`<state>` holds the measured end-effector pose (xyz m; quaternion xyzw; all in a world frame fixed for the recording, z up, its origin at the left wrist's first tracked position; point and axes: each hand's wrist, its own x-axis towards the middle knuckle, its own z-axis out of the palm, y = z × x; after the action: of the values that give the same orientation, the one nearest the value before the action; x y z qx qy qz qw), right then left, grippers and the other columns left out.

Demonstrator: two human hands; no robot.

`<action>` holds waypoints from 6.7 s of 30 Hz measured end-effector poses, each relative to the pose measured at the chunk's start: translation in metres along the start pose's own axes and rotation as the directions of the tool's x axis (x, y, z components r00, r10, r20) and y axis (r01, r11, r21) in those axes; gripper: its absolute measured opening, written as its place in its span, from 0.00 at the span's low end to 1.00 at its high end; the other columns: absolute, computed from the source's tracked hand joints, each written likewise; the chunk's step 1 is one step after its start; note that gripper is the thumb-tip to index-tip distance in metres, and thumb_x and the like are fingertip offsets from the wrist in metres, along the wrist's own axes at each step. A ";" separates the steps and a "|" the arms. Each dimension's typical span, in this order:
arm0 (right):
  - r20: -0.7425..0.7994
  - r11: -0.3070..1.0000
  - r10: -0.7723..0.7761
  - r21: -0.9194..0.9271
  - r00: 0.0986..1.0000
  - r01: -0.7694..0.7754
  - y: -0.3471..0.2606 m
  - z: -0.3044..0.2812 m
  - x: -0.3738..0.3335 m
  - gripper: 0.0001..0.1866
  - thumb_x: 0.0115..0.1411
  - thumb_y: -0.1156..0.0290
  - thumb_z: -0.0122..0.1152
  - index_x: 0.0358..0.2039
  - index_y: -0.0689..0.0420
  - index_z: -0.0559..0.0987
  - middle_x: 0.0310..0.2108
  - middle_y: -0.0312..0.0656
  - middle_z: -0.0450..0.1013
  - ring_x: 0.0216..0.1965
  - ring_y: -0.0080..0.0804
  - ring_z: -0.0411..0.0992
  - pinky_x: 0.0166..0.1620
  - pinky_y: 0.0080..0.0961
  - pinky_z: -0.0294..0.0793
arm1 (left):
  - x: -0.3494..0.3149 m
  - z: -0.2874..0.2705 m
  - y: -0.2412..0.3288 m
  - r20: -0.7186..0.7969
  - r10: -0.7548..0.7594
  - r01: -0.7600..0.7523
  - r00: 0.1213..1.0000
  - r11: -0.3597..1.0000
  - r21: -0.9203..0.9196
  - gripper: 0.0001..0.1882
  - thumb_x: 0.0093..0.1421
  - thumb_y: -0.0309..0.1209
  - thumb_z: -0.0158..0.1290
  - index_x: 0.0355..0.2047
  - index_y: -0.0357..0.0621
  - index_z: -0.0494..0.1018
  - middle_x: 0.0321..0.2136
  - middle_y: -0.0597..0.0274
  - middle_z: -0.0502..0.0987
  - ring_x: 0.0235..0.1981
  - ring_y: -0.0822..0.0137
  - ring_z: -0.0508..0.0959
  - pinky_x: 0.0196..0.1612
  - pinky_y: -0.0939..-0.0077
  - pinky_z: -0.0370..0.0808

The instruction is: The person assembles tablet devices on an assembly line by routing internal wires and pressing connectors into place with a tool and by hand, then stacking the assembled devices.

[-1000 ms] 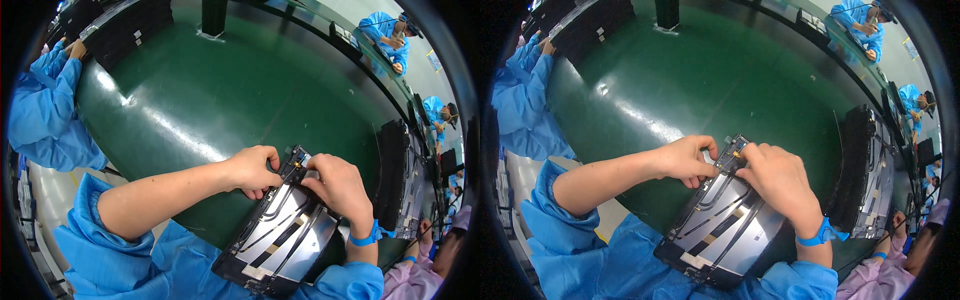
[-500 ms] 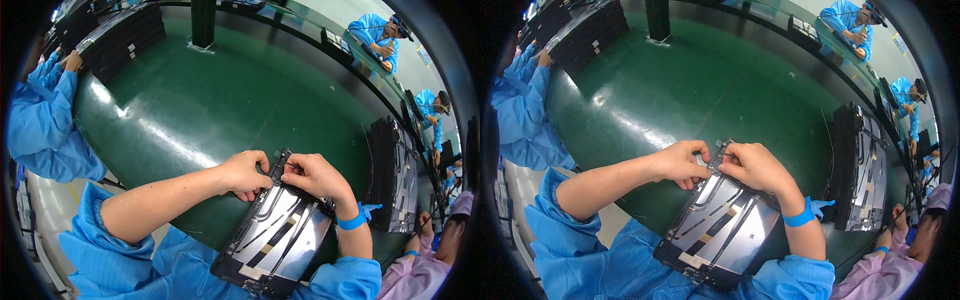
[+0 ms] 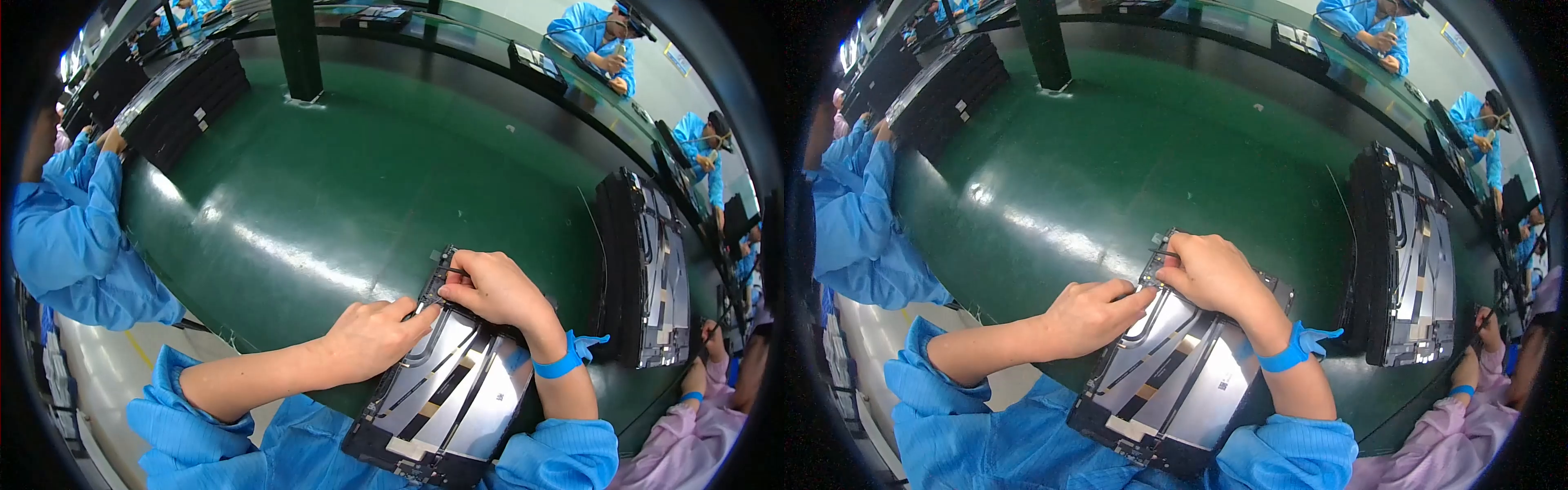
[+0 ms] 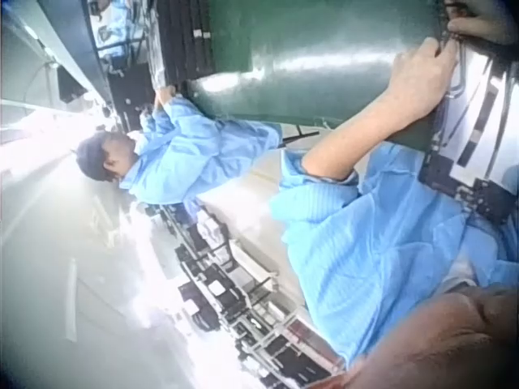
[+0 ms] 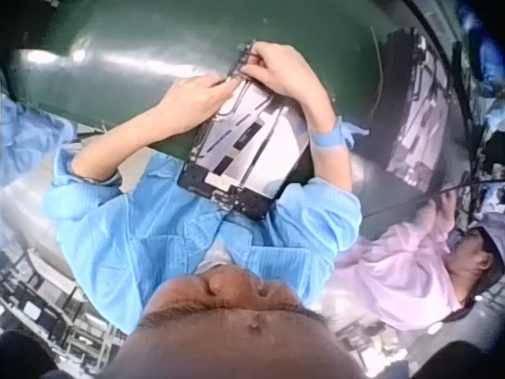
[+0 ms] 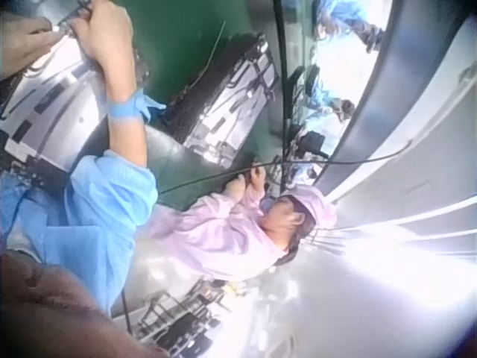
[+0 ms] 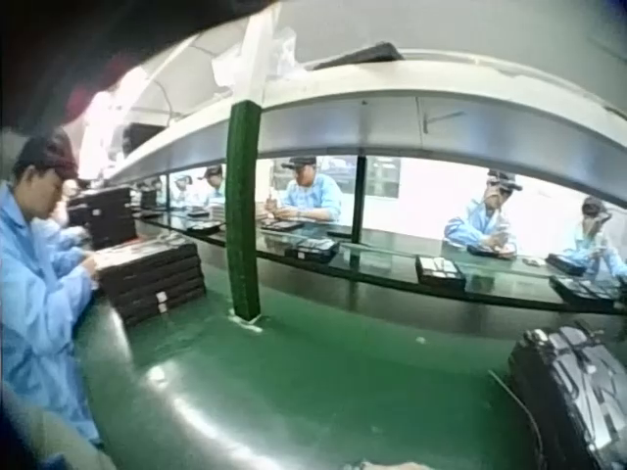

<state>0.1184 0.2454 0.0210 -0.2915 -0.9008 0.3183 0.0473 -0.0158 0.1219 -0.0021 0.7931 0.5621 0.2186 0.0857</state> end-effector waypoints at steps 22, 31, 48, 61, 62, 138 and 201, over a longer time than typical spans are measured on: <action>-0.003 0.996 -0.076 0.040 0.997 0.077 0.005 -0.001 -0.001 0.09 0.40 0.69 0.57 0.18 0.61 0.69 0.16 0.45 0.67 0.19 0.41 0.67 0.23 0.28 0.65 | 0.004 0.001 -0.003 -0.013 0.147 -0.145 0.989 0.986 0.086 0.16 0.45 0.27 0.48 0.36 0.35 0.65 0.19 0.60 0.65 0.12 0.66 0.69 0.13 0.77 0.67; -0.456 0.946 0.263 -0.051 0.850 -0.320 -0.004 -0.040 -0.068 0.13 0.46 0.61 0.52 0.20 0.59 0.70 0.15 0.48 0.68 0.20 0.43 0.68 0.24 0.31 0.66 | -0.059 -0.010 0.015 -0.005 -0.216 0.198 0.976 0.903 -0.380 0.38 0.42 0.39 0.52 0.50 0.37 0.49 0.39 0.42 0.63 0.39 0.47 0.64 0.44 0.63 0.60; -0.017 0.997 -0.039 -0.073 0.999 0.038 -0.085 0.077 0.092 0.20 0.43 0.52 0.52 0.26 0.59 0.71 0.26 0.47 0.70 0.31 0.43 0.69 0.30 0.33 0.67 | -0.154 -0.099 -0.141 -0.292 -0.388 0.415 0.874 0.909 0.035 0.53 0.16 0.45 0.64 0.45 0.33 0.57 0.38 0.46 0.66 0.39 0.50 0.65 0.43 0.65 0.61; -0.144 0.991 -0.132 -0.047 0.981 0.126 -0.074 -0.013 0.041 0.13 0.46 0.59 0.51 0.24 0.56 0.73 0.23 0.45 0.70 0.27 0.41 0.69 0.29 0.33 0.67 | -0.091 -0.051 -0.102 0.346 -0.529 0.202 0.775 0.726 0.658 0.14 0.33 0.33 0.55 0.23 0.40 0.70 0.20 0.58 0.70 0.22 0.58 0.70 0.26 0.69 0.65; -0.225 0.996 -0.003 -0.091 0.974 -0.018 -0.068 -0.038 0.009 0.11 0.46 0.61 0.52 0.26 0.55 0.74 0.23 0.44 0.70 0.27 0.40 0.69 0.29 0.31 0.68 | -0.068 -0.059 -0.054 0.454 -0.053 -0.143 0.889 0.911 0.386 0.11 0.33 0.34 0.56 0.20 0.45 0.70 0.17 0.63 0.70 0.18 0.63 0.70 0.23 0.71 0.65; -0.195 0.937 -0.173 -0.336 0.965 0.100 -0.040 -0.033 -0.079 0.11 0.37 0.71 0.59 0.24 0.57 0.71 0.16 0.39 0.68 0.19 0.34 0.67 0.23 0.23 0.64 | -0.098 -0.056 0.054 -0.011 -0.093 0.091 0.996 0.991 -0.101 0.23 0.42 0.38 0.54 0.37 0.39 0.66 0.35 0.54 0.67 0.31 0.62 0.72 0.34 0.75 0.69; -0.386 0.986 -0.091 -0.167 0.918 0.027 -0.005 0.012 -0.032 0.05 0.44 0.71 0.54 0.22 0.55 0.67 0.17 0.38 0.64 0.17 0.37 0.66 0.19 0.30 0.65 | 0.026 -0.024 -0.030 0.657 -0.305 0.720 0.689 0.190 -0.667 0.15 0.46 0.25 0.53 0.32 0.35 0.61 0.20 0.63 0.68 0.18 0.74 0.71 0.20 0.86 0.70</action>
<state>0.1386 0.2181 0.0182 -0.3247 -0.9039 0.1797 0.2129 -0.0446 0.1544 0.0142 0.3955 0.5583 0.2814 0.6728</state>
